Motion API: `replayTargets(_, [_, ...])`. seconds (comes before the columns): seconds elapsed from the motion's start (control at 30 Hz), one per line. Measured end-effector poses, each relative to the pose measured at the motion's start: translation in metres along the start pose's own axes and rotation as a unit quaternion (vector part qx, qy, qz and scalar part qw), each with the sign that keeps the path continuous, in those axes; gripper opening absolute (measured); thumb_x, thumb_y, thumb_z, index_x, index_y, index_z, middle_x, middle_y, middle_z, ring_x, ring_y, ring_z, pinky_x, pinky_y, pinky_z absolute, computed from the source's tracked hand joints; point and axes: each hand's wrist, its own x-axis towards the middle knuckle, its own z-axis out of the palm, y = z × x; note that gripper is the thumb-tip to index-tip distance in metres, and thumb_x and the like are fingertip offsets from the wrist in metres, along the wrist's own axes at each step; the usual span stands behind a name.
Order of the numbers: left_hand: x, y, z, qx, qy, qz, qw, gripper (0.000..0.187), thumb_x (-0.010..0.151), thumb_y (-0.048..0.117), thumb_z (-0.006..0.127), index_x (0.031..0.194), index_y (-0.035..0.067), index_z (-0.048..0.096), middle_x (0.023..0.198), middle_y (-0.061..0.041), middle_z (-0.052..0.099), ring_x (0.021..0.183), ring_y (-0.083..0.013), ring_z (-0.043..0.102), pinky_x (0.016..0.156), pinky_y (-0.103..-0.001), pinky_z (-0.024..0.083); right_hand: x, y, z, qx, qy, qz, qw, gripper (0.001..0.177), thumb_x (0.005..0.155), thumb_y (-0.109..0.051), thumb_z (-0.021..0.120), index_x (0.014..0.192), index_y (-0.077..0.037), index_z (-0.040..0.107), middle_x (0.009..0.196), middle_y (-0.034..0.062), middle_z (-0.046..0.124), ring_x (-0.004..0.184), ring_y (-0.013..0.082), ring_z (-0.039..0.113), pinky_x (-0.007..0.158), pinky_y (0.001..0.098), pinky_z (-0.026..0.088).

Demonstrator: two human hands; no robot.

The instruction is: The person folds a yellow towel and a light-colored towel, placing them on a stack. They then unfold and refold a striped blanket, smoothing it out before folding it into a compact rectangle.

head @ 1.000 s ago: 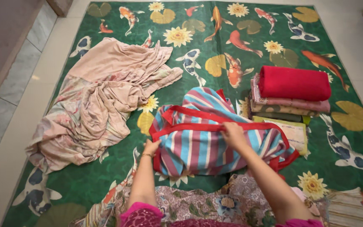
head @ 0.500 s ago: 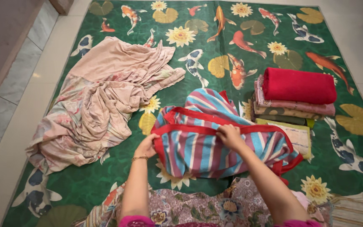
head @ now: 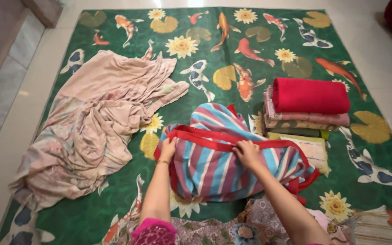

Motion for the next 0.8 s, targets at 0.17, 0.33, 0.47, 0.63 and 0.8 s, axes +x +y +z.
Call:
replayTargets(0.17, [0.004,0.02,-0.053,-0.025,0.063,0.088,0.994,0.034,0.098,0.028,0.072,0.108,-0.005,0.073,0.092,-0.008,0.072,0.082,-0.015,0.061,0.074,-0.032,0.051,0.014,0.022,-0.008,-0.061,-0.014,-0.101,0.993,0.047,0.068,-0.05,0.085,0.095,-0.012,0.073,0.147,0.0113,0.048,0.138,0.0354,0.039,0.106,0.0543,0.032])
replayTargets(0.33, [-0.025,0.082,-0.181,-0.053,0.004,0.104,0.993,0.031,0.093,0.022,0.075,0.118,0.003,0.074,0.098,0.001,0.073,0.086,-0.0081,0.063,0.077,-0.024,0.051,0.025,0.048,-0.031,-0.173,-0.099,-0.101,0.975,0.053,0.065,-0.043,0.085,0.112,-0.021,0.076,0.15,0.0054,0.05,0.138,0.0369,0.037,0.104,0.0573,0.029])
replayTargets(0.47, [-0.064,0.13,-0.271,0.034,0.005,0.162,0.986,0.028,0.091,0.018,0.076,0.114,0.003,0.076,0.094,-0.001,0.075,0.081,-0.0088,0.066,0.075,-0.025,0.052,0.02,0.057,-0.039,-0.169,-0.13,-0.081,0.974,0.038,0.079,-0.042,0.075,0.112,-0.025,0.076,0.128,-0.0011,0.067,0.126,0.0254,0.057,0.11,0.055,0.035])
replayTargets(0.63, [-0.09,0.107,-0.295,0.059,0.13,0.056,0.988,0.028,0.087,0.015,0.085,0.104,-0.005,0.077,0.088,-0.009,0.074,0.073,-0.0148,0.065,0.067,-0.031,0.052,0.001,0.055,-0.038,-0.139,-0.186,-0.004,0.973,0.038,0.087,-0.052,0.069,0.113,-0.025,0.075,0.124,0.0022,0.067,0.127,0.0247,0.058,0.102,0.0555,0.039])
replayTargets(0.8, [-0.109,0.049,-0.264,0.053,0.159,0.044,0.985,0.034,0.078,0.009,0.087,0.107,-0.004,0.074,0.092,-0.008,0.075,0.077,-0.0156,0.068,0.072,-0.031,0.056,-0.022,0.063,-0.044,-0.171,-0.126,0.034,0.977,0.043,0.081,-0.051,0.072,0.112,-0.022,0.076,0.136,0.0033,0.059,0.133,0.0311,0.045,0.102,0.0627,0.033])
